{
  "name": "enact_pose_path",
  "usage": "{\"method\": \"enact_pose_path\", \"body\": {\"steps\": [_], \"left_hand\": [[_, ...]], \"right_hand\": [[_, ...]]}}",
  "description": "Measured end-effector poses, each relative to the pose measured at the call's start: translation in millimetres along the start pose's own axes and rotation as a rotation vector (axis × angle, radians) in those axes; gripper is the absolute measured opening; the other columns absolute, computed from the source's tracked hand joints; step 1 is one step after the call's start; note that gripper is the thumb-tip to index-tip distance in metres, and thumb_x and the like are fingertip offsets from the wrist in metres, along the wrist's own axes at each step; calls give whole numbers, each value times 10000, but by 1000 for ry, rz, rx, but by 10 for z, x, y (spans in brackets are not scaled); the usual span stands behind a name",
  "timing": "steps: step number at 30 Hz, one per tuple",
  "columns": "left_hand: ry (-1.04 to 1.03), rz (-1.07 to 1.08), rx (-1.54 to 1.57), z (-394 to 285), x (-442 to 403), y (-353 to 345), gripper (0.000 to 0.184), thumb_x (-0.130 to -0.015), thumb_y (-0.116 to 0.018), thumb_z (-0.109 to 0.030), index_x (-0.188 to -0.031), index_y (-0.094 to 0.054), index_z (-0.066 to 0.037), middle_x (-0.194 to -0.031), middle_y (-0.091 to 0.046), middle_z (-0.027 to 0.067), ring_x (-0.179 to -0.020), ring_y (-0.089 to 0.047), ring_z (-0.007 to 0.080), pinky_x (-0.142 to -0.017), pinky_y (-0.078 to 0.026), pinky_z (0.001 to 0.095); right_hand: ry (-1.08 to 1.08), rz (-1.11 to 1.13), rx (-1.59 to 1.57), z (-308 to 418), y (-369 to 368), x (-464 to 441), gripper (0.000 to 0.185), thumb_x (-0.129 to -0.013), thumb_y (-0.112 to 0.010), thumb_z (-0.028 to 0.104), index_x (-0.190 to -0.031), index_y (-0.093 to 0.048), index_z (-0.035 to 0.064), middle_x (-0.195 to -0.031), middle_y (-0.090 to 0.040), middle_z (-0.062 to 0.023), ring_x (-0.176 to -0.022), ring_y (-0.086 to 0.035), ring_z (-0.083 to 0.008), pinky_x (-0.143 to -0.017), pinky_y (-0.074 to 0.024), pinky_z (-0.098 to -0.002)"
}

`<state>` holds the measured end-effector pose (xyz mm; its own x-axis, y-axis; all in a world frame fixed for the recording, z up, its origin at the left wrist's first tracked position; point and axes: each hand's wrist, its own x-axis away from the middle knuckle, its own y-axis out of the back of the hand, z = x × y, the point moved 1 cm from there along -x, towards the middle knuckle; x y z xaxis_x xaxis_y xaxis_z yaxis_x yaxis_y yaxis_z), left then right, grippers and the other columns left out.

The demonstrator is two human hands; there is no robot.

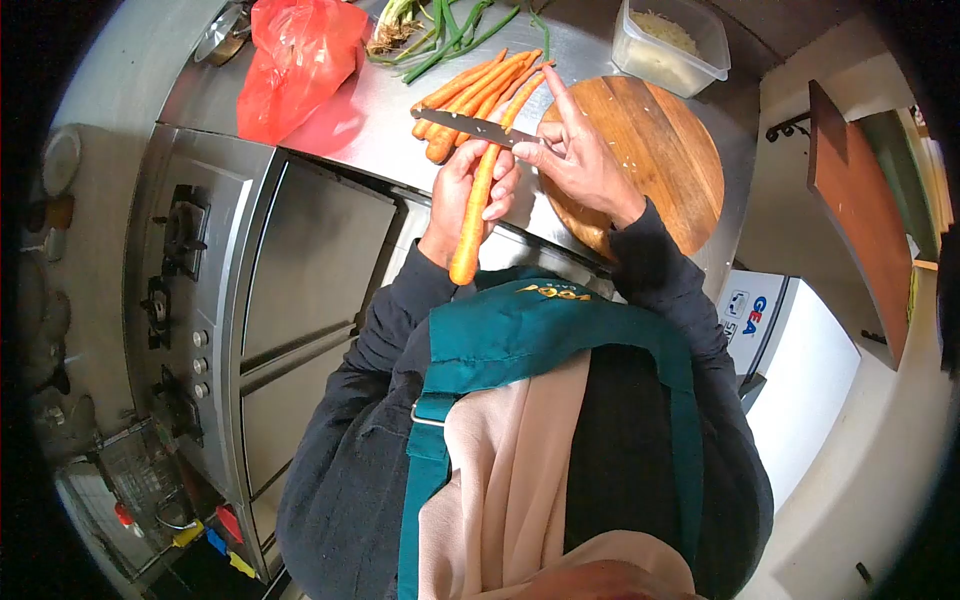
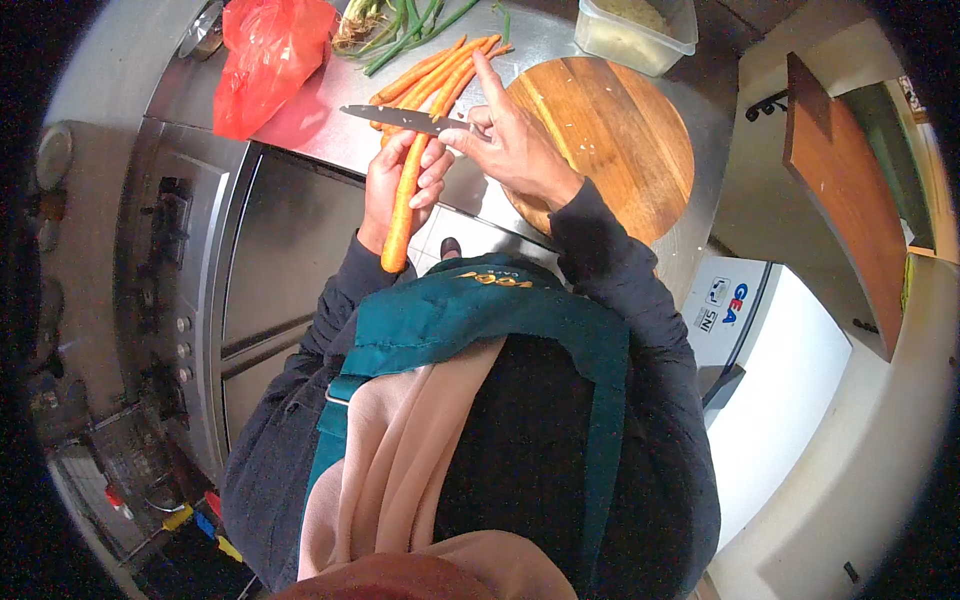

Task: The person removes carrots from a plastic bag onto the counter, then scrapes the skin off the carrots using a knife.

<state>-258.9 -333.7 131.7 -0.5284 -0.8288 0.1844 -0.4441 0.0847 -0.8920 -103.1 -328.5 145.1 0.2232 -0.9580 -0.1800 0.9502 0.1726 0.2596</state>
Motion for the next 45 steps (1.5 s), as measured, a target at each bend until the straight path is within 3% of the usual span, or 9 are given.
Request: {"method": "enact_pose_path", "body": {"steps": [15,24,26,29,33,35,39,42,45], "left_hand": [[6,76,27,-33,-13,-62,193,-947,-343,-209,-961,-405,-27,-669,-380,44,-498,-374,82,-269,-322,157],[9,39,-8,-49,6,-60,241,-937,-347,-186,-1122,-396,-39,-673,-385,42,-509,-378,81,-278,-322,152],[24,45,-29,-51,-2,-35,417,-923,-371,-196,-1319,-299,-86,-645,-387,24,-488,-381,82,-304,-306,172],[17,68,-23,-40,5,-22,296,-933,-335,-186,-1171,-363,-13,-672,-386,45,-514,-381,82,-283,-326,151],[29,85,-14,-13,2,-17,276,-930,-334,-182,-1140,-362,-6,-674,-383,45,-515,-383,85,-283,-330,154],[24,89,4,-8,-13,-14,270,-927,-334,-178,-1134,-354,-6,-677,-381,44,-516,-383,87,-283,-335,157],[43,96,24,-8,-33,-7,280,-923,-334,-173,-1154,-346,-13,-679,-377,44,-514,-382,88,-285,-338,158],[57,87,41,-9,-19,-40,281,-923,-334,-171,-1154,-348,-12,-678,-375,47,-511,-377,89,-282,-334,161],[58,105,-3,-5,-16,-54,251,-924,-330,-170,-1110,-360,-4,-678,-372,50,-510,-372,92,-279,-328,164]], "right_hand": [[109,-130,274,-128,104,-96,688,-786,-639,295,-1354,-315,80,-588,-427,-51,-508,-449,-161,-514,-390,-302],[110,-174,371,-189,139,-146,547,-784,-643,288,-1268,-462,108,-583,-449,-78,-514,-458,-174,-509,-397,-311],[104,-183,334,-221,146,-150,490,-785,-643,284,-1228,-510,119,-587,-472,-94,-516,-461,-181,-513,-400,-305],[193,-234,250,-347,143,-198,473,-788,-642,286,-1219,-521,130,-615,-503,-94,-540,-471,-157,-519,-400,-295],[177,-191,24,-377,173,-218,445,-797,-637,280,-1207,-533,142,-643,-504,-62,-573,-454,-115,-532,-392,-274],[44,-166,126,-270,187,-160,424,-799,-640,280,-1188,-547,138,-648,-470,-29,-591,-423,-92,-543,-382,-262],[60,-166,34,-298,182,-180,428,-796,-644,289,-1171,-553,105,-630,-414,-18,-578,-386,-100,-533,-360,-259],[28,-156,134,-310,204,-198,417,-811,-633,248,-1180,-544,74,-687,-516,-24,-647,-467,-82,-593,-414,-248],[70,-159,-70,-310,240,-205,376,-838,-600,149,-1200,-531,73,-1019,-621,-62,-883,-551,-79,-798,-451,-232]]}}
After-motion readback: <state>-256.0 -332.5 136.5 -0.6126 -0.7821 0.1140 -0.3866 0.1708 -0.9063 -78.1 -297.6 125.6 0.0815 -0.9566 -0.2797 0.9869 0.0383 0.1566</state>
